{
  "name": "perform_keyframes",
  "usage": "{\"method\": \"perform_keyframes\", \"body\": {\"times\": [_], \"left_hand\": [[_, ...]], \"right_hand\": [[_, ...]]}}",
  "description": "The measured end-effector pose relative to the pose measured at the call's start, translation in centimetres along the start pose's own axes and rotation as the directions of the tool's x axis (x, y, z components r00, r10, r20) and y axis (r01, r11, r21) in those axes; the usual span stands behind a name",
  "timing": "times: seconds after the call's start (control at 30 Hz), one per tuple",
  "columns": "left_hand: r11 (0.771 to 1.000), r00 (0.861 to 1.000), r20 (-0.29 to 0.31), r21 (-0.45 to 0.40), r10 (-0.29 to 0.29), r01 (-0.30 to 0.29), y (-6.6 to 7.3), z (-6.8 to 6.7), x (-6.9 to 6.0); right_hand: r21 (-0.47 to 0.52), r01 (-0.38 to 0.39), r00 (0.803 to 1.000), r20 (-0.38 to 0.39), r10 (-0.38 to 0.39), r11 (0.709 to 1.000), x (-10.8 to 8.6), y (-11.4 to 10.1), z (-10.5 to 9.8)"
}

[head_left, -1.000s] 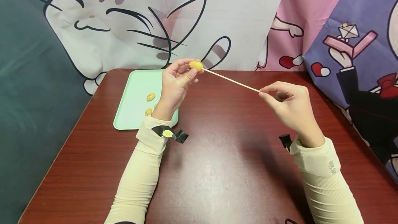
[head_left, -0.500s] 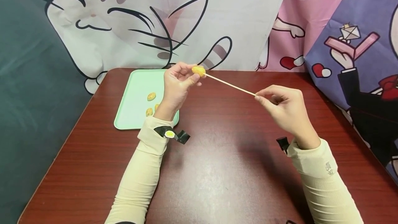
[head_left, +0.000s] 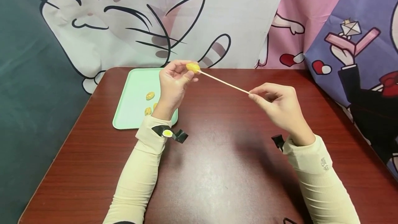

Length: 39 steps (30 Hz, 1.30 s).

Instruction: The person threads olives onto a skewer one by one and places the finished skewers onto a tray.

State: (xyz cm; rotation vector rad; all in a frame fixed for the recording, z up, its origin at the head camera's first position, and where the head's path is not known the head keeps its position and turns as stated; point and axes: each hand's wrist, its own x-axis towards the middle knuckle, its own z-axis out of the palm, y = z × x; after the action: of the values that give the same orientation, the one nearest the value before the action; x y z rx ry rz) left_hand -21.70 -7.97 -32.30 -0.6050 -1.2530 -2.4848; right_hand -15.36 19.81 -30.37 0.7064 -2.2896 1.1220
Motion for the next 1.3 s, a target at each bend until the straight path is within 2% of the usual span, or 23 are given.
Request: {"method": "perform_keyframes", "body": {"times": [0.07, 0.17, 0.3, 0.4, 0.5, 0.67, 0.83, 0.93, 1.13, 1.3], "left_hand": [[0.999, 0.999, -0.034, -0.026, 0.023, -0.024, 0.4, -0.5, 0.3], [0.998, 0.998, -0.064, -0.063, 0.024, -0.028, 1.0, -1.2, 0.5], [0.991, 0.998, -0.019, -0.119, -0.059, 0.056, 1.4, -1.3, 0.6], [0.981, 0.993, -0.022, -0.158, -0.120, 0.115, 1.3, -1.1, 0.5], [0.978, 0.988, -0.040, -0.154, -0.150, 0.142, 1.2, -1.0, 0.4], [0.968, 0.983, -0.012, -0.176, -0.184, 0.179, 1.1, -0.7, 0.4], [0.968, 0.984, -0.015, -0.183, -0.179, 0.173, 0.9, -0.6, 0.5], [0.974, 0.986, -0.017, -0.154, -0.169, 0.164, 0.8, -0.5, 0.5], [0.985, 0.988, 0.016, -0.073, -0.156, 0.157, 0.8, -0.3, 0.3], [0.984, 0.987, 0.036, -0.079, -0.157, 0.159, 0.9, -0.1, 0.3]], "right_hand": [[0.002, -0.003, 1.000, -0.011, 0.003, 1.000, 0.0, 0.1, -0.2], [-0.003, -0.023, 0.999, -0.036, 0.023, 1.000, -0.1, 0.4, -0.8], [-0.004, -0.042, 0.998, -0.049, 0.042, 0.999, -0.3, 0.8, -1.0], [0.002, -0.049, 0.998, -0.037, 0.049, 0.999, -0.2, 0.9, -0.7], [0.006, -0.054, 0.998, -0.031, 0.054, 0.999, -0.1, 0.7, -0.4], [0.000, -0.057, 0.998, -0.034, 0.057, 0.998, -0.1, 0.3, -0.4], [0.000, -0.041, 0.999, -0.027, 0.041, 0.999, 0.0, 0.3, -0.4], [-0.004, -0.033, 0.999, -0.034, 0.032, 0.999, 0.2, 0.2, -0.4], [-0.025, -0.020, 0.999, -0.047, 0.019, 0.999, 0.3, 0.1, -0.3], [-0.038, -0.010, 0.999, -0.049, 0.009, 0.999, 0.3, 0.0, -0.4]]}}
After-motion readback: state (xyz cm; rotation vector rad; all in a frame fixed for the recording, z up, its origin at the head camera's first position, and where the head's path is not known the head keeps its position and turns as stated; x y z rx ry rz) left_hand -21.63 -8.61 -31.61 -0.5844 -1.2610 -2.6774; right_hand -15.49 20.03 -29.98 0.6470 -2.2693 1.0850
